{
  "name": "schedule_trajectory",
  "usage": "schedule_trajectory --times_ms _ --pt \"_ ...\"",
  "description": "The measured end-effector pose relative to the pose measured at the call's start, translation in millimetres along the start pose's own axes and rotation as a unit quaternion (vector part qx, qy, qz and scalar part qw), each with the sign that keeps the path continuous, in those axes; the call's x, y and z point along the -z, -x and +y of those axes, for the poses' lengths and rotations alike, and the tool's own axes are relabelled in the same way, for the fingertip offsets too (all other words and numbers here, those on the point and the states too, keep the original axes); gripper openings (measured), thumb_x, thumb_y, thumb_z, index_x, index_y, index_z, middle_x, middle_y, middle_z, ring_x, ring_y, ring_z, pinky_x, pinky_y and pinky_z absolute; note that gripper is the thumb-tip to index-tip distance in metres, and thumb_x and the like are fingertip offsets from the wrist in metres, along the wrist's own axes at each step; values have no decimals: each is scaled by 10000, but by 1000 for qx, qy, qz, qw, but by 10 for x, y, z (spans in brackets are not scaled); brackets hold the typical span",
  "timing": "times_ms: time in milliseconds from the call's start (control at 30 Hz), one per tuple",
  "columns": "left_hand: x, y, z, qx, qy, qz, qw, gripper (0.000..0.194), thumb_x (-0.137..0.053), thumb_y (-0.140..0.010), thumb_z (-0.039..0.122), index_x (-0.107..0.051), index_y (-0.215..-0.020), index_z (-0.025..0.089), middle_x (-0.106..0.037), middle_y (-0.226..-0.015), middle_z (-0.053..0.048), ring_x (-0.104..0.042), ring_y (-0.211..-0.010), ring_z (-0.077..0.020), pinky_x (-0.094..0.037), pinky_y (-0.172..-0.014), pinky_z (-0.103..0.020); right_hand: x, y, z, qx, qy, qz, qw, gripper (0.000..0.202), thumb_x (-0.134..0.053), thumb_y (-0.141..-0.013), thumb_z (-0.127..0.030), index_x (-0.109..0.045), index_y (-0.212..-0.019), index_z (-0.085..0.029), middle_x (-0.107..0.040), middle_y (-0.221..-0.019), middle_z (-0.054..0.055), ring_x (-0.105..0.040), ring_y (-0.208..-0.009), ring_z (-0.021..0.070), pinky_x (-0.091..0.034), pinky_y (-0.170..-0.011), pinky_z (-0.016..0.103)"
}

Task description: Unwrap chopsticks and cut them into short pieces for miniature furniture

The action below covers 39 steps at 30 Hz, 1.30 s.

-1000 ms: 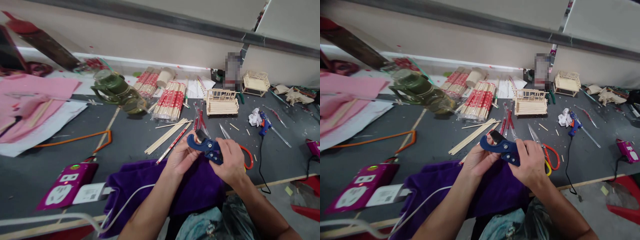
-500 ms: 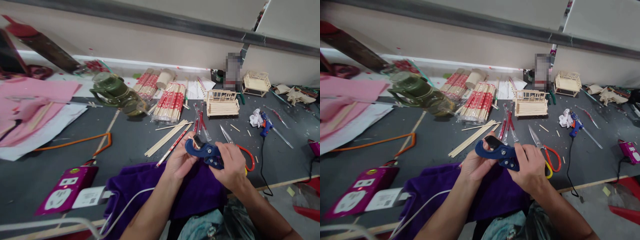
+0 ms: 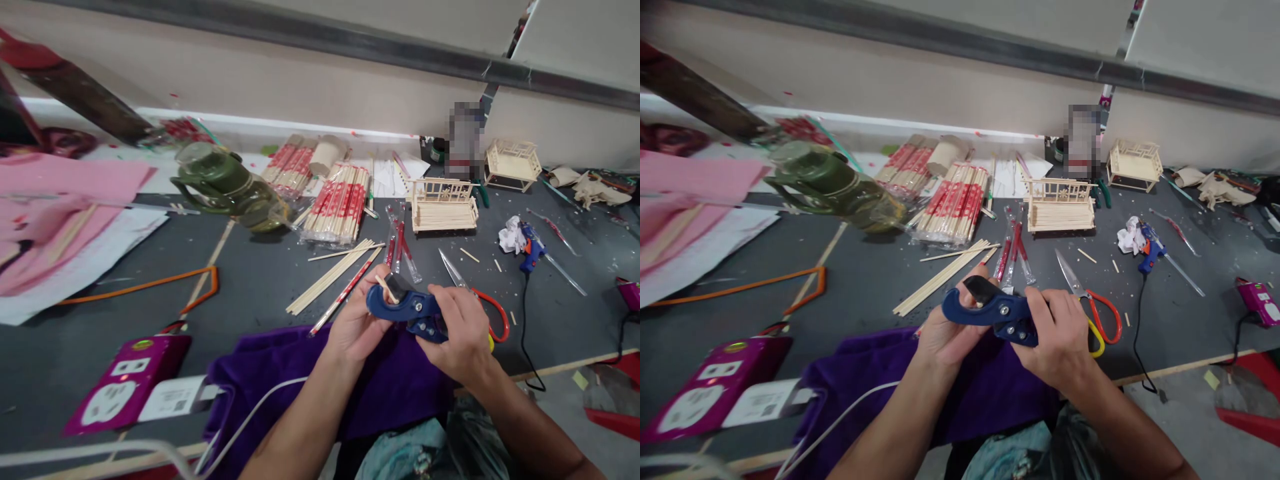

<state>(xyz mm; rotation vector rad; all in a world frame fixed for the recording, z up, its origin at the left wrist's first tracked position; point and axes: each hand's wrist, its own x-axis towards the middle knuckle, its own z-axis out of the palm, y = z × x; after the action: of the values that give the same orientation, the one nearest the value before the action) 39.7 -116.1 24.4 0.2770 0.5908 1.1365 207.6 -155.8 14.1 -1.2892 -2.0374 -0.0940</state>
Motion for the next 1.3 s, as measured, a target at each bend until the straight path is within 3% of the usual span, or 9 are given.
schedule_trajectory --times_ms 567,767,967,1300 --pt "33 7 -1 -7 -13 -27 1000 479 -901 -555 187 -435 -666 177 -493 -539 81 -492 -459 -49 -450 -476 -130 17 27 -51 -11 -28 -33 999 350 -557 -895 -316 -582 -1203 -153 -735 -922 90 -717 -823 229 -571 -726 338" --pt "22 6 -1 -8 -16 -30 999 472 -922 -535 223 -472 -664 166 -506 -562 67 -479 -476 -51 -436 -472 -137 15 44 -70 -9 -15 -38 999 297 -530 -913 -327 -601 -1139 -148 -684 -750 41 -657 -626 183 -502 -586 290" --pt "-46 10 18 -36 -56 -27 997 489 -917 -544 287 -450 -635 174 -453 -515 80 -416 -458 -54 -397 -468 -157 32 7 -43 -12 -6 -20 1000 424 -596 -861 -343 -573 -1246 -168 -686 -958 105 -667 -863 254 -547 -784 394" --pt "-10 5 15 -41 -73 -38 996 520 -931 -557 347 -445 -596 167 -516 -509 57 -470 -441 -59 -411 -459 -161 94 -4 -59 -36 -56 -49 997 428 -578 -844 -276 -569 -1256 -162 -693 -982 104 -674 -875 249 -571 -777 388"
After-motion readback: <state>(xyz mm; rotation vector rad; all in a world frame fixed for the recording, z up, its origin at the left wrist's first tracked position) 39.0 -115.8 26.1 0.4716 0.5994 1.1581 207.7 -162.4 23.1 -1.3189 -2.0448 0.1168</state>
